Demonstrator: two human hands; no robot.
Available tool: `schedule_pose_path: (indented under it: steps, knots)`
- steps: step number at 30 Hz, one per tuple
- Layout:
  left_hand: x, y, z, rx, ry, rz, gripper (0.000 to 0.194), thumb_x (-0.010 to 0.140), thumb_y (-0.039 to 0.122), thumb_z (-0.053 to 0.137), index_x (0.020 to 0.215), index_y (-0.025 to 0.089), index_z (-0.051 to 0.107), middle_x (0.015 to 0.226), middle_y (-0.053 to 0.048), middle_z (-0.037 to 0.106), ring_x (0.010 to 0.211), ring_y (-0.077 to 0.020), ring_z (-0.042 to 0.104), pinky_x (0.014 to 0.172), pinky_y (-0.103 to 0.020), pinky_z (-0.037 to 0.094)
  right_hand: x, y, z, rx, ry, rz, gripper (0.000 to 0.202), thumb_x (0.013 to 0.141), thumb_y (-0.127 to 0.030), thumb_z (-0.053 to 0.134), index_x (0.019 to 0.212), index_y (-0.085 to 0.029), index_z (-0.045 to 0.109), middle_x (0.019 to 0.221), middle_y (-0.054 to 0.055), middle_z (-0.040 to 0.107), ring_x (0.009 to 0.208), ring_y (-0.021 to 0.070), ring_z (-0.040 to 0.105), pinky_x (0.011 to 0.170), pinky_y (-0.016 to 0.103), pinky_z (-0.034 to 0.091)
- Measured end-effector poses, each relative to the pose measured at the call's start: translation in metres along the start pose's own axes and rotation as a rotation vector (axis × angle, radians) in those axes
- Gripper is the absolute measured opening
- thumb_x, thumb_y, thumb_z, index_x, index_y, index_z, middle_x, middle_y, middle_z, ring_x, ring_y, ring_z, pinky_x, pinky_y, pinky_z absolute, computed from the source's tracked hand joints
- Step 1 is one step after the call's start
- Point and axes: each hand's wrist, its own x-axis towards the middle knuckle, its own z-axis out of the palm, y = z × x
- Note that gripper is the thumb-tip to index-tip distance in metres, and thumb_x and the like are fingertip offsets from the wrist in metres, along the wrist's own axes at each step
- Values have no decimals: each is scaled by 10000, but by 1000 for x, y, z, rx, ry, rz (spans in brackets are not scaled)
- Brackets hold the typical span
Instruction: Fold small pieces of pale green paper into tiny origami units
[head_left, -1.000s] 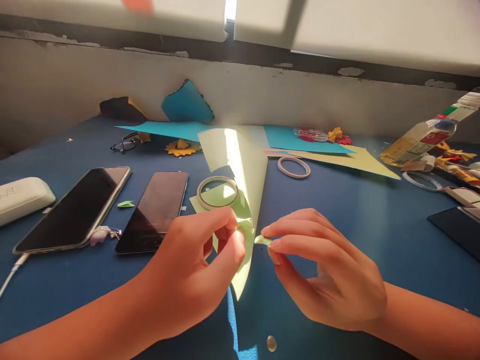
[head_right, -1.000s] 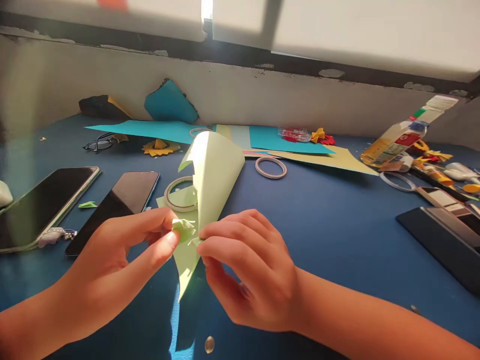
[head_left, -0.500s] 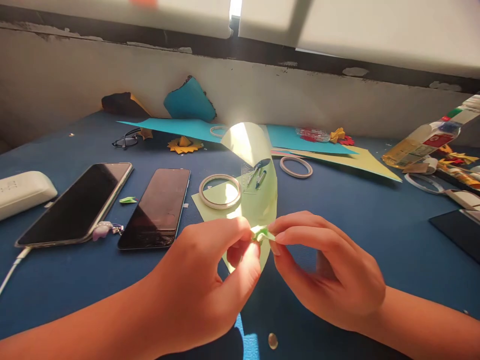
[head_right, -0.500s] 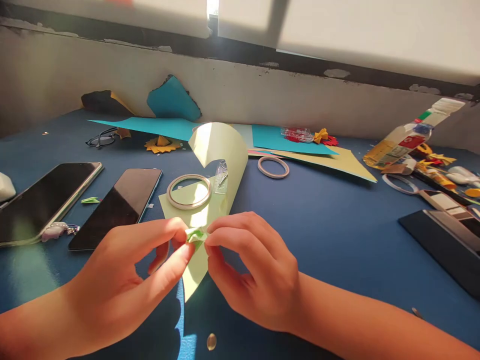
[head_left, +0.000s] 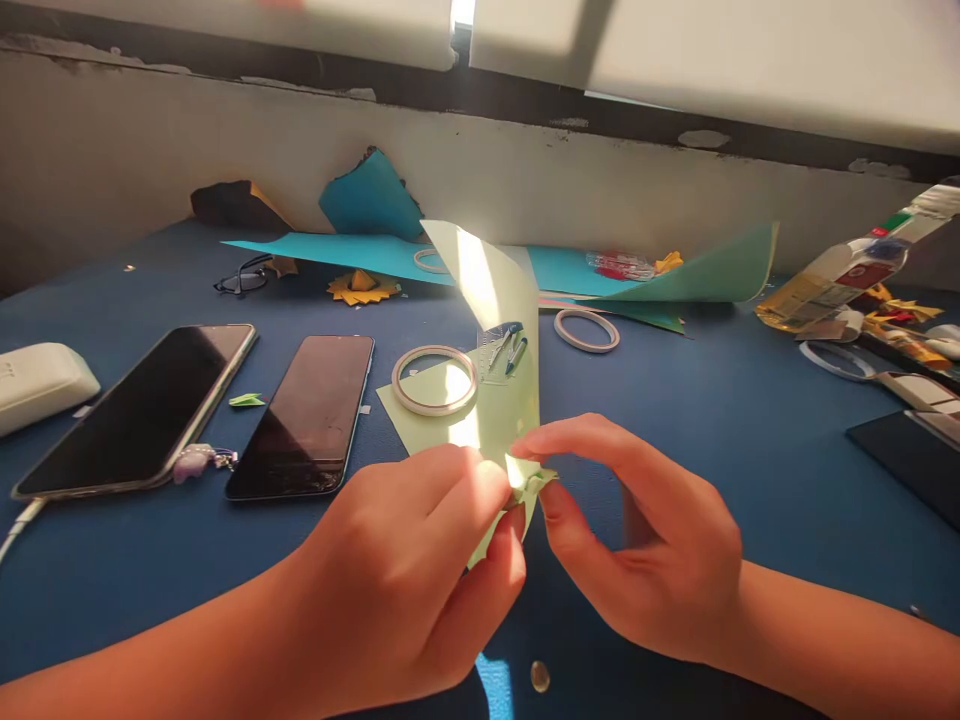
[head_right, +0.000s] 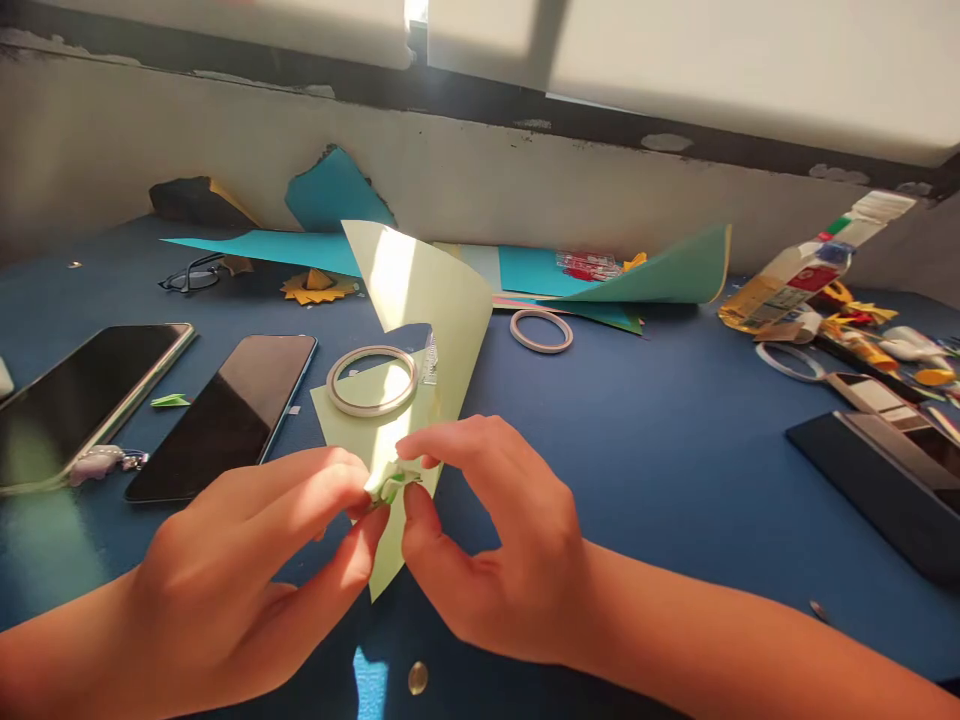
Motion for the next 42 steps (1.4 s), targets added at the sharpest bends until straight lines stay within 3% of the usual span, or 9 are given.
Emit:
schedule_pose_path:
  steps: [5,10,14,19,25,29,35,42]
  knots:
    - [1,1,1,78,37,-69,52,749,117,528,789,130,498,576,3,507,496,-107,438,439,-239,357,4,-1,1,-41,-13,-55,201,728,3,511,866,-111,602,706,70,642,656,146,588,593,297,513]
    - [3,4,2,79,97,-141,205,761,103,522,963,101,491,734,2,573,554,-60,512,540,-177,417,5,-1,2,-72,34,-113,191,705,22,549,834,-103,614,675,78,645,631,153,580,576,311,499]
    - [2,5,3,48,41,-185,97,766,75,488,821,154,477,664,27,546,529,-64,508,527,-184,408,6,-1,3,-69,51,-140,204,690,33,549,823,-106,614,653,74,642,611,159,580,567,322,500]
    - [0,4,4,127,23,-179,16,769,170,512,779,165,502,554,37,502,437,-91,409,439,-238,350,7,0,4,-73,100,-134,205,687,33,552,803,-128,607,632,73,634,593,167,575,546,337,497]
    - [-1,3,1,167,84,-235,198,757,251,568,906,131,520,696,-12,572,516,-93,483,514,-235,397,7,1,2,-89,80,-161,208,688,30,561,810,-133,604,640,77,643,596,171,582,539,341,494]
    - [1,5,-1,135,82,-164,283,754,173,559,1023,135,480,749,-18,589,606,-107,517,534,-222,413,8,2,1,-106,67,-219,230,666,44,587,823,-124,599,663,84,657,607,167,593,541,333,492]
    - [4,7,-1,164,101,-127,183,731,74,552,886,165,517,662,23,568,559,-80,500,532,-205,409,7,1,1,-119,52,-222,227,672,32,585,831,-129,593,665,72,654,602,153,579,552,327,494]
    - [11,10,-4,52,57,-395,48,695,130,546,673,172,558,480,67,439,404,-49,374,413,-169,357,6,3,2,-120,-10,-225,205,676,19,575,826,-120,585,671,75,647,610,158,573,553,324,476]
